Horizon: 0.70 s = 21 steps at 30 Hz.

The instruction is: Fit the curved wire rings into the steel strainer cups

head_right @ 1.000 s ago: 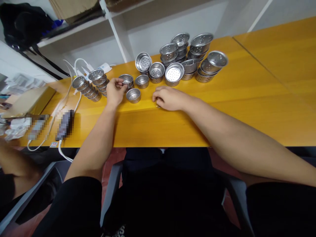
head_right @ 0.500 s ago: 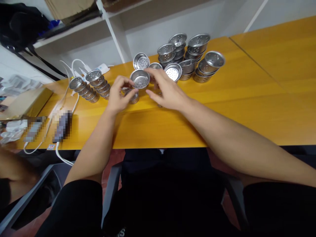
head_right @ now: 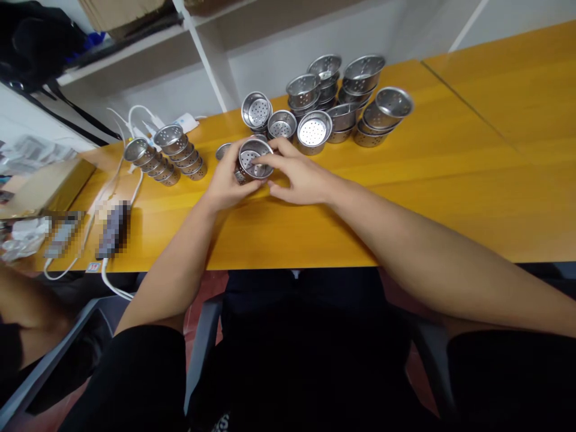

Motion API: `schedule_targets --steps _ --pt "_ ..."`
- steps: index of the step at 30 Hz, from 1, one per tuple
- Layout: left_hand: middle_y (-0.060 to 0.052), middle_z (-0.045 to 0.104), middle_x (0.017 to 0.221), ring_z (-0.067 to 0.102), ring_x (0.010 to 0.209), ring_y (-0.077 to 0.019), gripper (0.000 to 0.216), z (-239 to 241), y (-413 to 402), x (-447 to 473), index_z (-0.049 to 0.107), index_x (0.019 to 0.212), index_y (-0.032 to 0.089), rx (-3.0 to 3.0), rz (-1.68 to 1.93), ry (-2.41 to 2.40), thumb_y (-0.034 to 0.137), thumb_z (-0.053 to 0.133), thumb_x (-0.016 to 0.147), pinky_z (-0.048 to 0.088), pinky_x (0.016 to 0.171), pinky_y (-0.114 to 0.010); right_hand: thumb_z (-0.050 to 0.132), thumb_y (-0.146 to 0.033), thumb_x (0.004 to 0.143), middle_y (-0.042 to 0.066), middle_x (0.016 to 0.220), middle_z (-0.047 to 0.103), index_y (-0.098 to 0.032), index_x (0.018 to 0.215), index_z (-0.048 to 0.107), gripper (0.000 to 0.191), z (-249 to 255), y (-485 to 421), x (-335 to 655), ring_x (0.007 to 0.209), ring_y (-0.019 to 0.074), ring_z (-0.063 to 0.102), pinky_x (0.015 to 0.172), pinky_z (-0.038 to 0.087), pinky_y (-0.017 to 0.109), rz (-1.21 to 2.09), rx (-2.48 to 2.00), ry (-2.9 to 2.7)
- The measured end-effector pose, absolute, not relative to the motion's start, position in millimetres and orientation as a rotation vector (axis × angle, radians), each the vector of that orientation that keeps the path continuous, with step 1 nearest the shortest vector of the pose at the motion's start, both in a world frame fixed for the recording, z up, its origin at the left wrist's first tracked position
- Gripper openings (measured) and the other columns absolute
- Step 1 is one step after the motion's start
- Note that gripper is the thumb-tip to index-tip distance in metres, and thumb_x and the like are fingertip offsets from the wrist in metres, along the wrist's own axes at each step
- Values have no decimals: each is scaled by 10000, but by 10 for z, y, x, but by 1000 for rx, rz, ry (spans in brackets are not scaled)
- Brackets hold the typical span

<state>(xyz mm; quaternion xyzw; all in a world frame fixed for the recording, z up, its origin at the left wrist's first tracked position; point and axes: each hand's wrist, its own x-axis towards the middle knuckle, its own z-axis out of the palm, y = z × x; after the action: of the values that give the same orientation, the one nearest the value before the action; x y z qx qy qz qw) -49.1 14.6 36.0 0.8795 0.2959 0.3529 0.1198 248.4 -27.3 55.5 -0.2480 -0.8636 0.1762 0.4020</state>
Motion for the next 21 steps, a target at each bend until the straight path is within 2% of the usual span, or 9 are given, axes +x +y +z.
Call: schedule_targets --steps 5,13,17,21 --pt "-173 662 1877 629 1827 -505 950 420 142 -492 464 1921 388 2620 1074 870 718 874 1131 460 1617 -742 892 -556 1126 182 1616 738 -328 1454 888 400 595 -309 2489 1555 522 717 1419 592 799 425 -679 -2151" --pt "-181 634 1851 600 1818 -524 928 471 72 -473 493 1899 406 2621 1048 927 738 899 1133 438 1618 -786 888 -715 1161 171 1401 801 -322 1290 877 414 634 -337 2464 1361 483 766 1243 692 758 482 -791 -2027" --pt "-193 638 1882 611 1829 -508 1007 534 0 -445 528 1863 365 2607 997 943 830 948 1074 462 1616 -740 970 -701 1106 176 1423 803 -324 1225 898 402 633 -334 2475 1442 508 751 1302 656 793 500 -815 -2020" --pt "-194 688 1874 680 1784 -460 1006 598 -40 -425 560 1813 329 2567 953 943 907 916 1070 554 1556 -652 1016 -737 1073 168 1421 801 -327 1142 901 431 666 -339 2506 1437 514 747 1309 632 822 509 -820 -2025"
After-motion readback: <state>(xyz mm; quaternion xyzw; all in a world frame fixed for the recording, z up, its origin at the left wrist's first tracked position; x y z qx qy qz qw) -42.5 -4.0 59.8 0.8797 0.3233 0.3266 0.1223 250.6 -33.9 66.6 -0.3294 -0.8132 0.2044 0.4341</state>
